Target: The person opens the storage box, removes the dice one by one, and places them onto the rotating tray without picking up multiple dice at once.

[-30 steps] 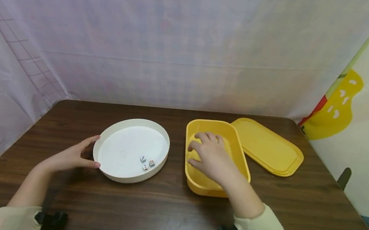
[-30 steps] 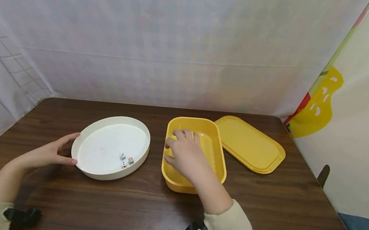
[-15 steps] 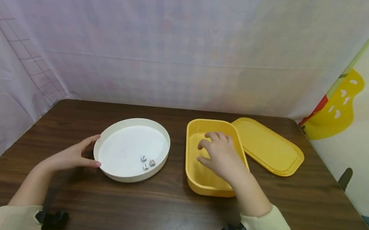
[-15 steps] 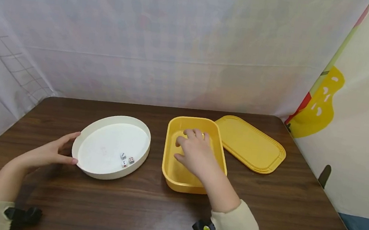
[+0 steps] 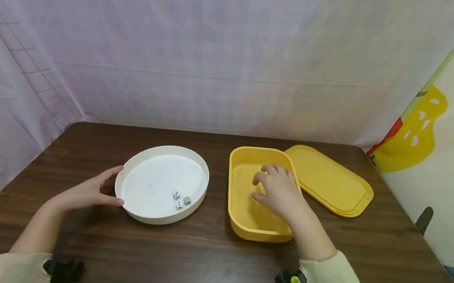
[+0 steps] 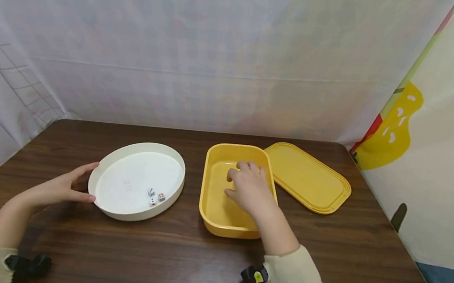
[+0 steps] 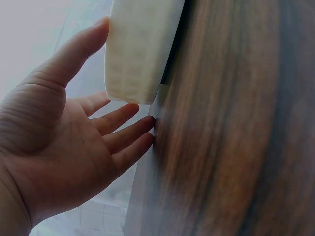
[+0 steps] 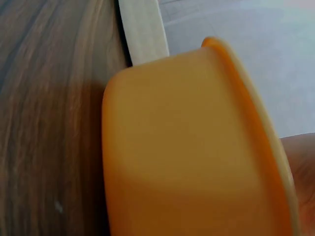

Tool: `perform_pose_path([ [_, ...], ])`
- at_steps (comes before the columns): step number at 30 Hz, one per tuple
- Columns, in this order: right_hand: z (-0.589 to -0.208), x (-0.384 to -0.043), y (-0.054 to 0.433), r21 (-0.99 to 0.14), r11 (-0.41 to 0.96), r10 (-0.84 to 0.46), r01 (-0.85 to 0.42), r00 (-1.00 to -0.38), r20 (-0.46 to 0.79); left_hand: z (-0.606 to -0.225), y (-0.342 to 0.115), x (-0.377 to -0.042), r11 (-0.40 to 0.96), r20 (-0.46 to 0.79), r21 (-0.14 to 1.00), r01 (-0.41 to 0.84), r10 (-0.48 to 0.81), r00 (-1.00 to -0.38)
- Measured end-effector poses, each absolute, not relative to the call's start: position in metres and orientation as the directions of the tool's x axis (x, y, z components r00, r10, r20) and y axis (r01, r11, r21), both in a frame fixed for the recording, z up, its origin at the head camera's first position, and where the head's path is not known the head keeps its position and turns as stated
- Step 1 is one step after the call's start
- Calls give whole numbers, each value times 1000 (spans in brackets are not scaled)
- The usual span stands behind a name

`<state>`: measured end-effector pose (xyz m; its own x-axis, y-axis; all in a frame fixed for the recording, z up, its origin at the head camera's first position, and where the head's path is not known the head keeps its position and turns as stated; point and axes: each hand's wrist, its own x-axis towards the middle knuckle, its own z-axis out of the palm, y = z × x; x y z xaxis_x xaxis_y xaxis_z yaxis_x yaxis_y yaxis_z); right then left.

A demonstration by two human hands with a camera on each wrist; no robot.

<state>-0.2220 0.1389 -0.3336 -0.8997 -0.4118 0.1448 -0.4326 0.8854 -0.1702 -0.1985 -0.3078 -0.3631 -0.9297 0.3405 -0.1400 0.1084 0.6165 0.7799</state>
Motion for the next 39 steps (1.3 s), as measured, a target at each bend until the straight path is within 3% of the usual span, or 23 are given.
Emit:
perform_pose_path([
  [27, -356, -236, 155, -147, 895, -413, -422, -906, 86, -364, -308, -199, 614, -130, 780, 116, 342, -931],
  [39, -364, -237, 158, -150, 890, -417, -431, -901, 118, -364, -308, -199, 611, -132, 784, 112, 339, -932],
])
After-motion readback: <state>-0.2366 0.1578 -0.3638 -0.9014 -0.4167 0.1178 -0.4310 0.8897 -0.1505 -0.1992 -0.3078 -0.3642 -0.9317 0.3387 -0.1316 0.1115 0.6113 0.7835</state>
